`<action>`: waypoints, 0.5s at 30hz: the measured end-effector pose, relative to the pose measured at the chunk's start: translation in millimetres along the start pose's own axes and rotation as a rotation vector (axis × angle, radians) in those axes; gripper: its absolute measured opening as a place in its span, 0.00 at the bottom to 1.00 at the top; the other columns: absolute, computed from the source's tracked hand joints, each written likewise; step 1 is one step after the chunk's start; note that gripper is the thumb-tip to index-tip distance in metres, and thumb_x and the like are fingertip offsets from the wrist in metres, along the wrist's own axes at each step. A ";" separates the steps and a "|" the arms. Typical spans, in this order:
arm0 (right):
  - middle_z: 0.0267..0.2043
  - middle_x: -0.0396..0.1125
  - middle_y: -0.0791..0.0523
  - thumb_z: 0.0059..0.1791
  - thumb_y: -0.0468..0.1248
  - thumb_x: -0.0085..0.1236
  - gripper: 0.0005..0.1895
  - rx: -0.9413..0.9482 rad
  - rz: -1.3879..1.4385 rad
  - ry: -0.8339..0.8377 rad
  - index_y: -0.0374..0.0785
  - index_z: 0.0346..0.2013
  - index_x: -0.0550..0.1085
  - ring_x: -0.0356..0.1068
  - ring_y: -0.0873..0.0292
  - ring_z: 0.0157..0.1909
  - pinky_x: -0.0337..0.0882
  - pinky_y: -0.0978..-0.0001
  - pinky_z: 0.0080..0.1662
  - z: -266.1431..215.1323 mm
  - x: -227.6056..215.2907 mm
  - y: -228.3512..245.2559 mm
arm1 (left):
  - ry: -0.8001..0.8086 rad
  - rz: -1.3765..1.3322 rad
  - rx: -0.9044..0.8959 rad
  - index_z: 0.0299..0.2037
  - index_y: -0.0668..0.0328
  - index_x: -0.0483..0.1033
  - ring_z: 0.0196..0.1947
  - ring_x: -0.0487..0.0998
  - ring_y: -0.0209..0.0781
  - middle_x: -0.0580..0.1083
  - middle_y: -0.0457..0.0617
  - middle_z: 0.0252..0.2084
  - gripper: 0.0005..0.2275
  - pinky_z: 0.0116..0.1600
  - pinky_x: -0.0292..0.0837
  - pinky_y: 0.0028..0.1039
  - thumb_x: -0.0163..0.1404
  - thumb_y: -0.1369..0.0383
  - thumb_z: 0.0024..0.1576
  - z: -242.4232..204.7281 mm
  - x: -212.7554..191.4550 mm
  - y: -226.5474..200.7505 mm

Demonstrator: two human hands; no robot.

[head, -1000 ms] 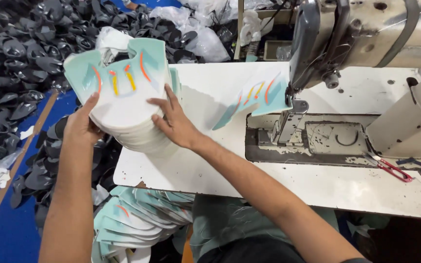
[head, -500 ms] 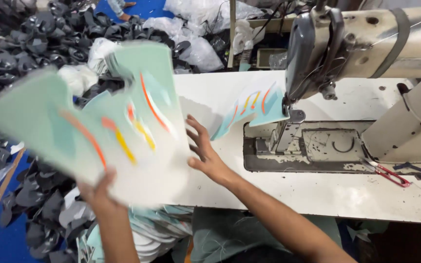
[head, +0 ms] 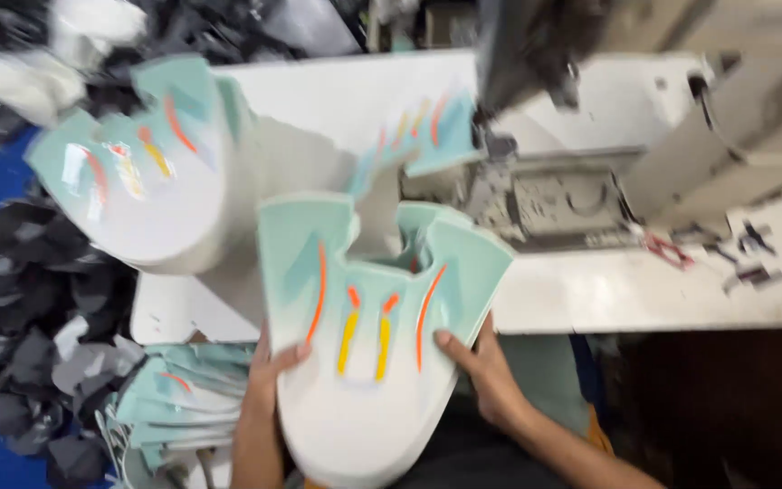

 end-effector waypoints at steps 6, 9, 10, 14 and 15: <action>0.71 0.55 0.46 0.43 0.44 0.61 0.52 -0.152 0.036 -0.259 0.41 0.76 0.44 0.58 0.48 0.69 0.61 0.58 0.65 -4.1 -72.8 53.4 | 0.164 -0.243 -0.168 0.67 0.75 0.61 0.54 0.76 0.60 0.72 0.67 0.57 0.34 0.60 0.71 0.45 0.57 0.73 0.47 38.3 108.4 68.0; 0.79 0.42 0.47 0.53 0.42 0.55 0.46 -0.547 -0.149 -0.312 0.35 0.78 0.40 0.49 0.50 0.76 0.54 0.62 0.70 14.8 -113.7 70.2 | 0.075 -0.186 -0.042 0.67 0.84 0.62 0.51 0.72 0.65 0.69 0.73 0.56 0.34 0.57 0.69 0.50 0.59 0.73 0.49 49.4 123.4 100.4; 0.79 0.46 0.46 0.53 0.42 0.53 0.44 -0.477 -0.201 -0.303 0.35 0.78 0.43 0.51 0.50 0.75 0.55 0.63 0.69 22.6 -122.2 55.1 | -0.027 -0.055 0.015 0.69 0.74 0.53 0.59 0.68 0.59 0.64 0.67 0.62 0.38 0.62 0.65 0.46 0.59 0.71 0.49 39.3 129.0 86.0; 0.78 0.43 0.48 0.49 0.38 0.52 0.46 -0.196 -0.200 -0.375 0.38 0.77 0.40 0.55 0.52 0.72 0.60 0.64 0.65 -4.7 -107.0 54.1 | -0.071 0.544 0.312 0.74 0.71 0.48 0.71 0.58 0.58 0.57 0.68 0.72 0.41 0.73 0.53 0.44 0.59 0.64 0.54 10.9 137.0 62.4; 0.78 0.43 0.48 0.49 0.38 0.52 0.46 -0.196 -0.201 -0.369 0.38 0.77 0.40 0.55 0.52 0.72 0.60 0.64 0.65 -7.7 -109.4 45.6 | -0.076 0.544 0.314 0.74 0.71 0.48 0.71 0.58 0.58 0.57 0.68 0.72 0.41 0.73 0.53 0.44 0.59 0.64 0.54 1.2 135.9 62.0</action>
Point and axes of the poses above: each hand's wrist, its own z-axis towards the middle knuckle, its own x-axis out of the palm, y = z × x, the point moved 10 cm from there along z, towards the middle knuckle
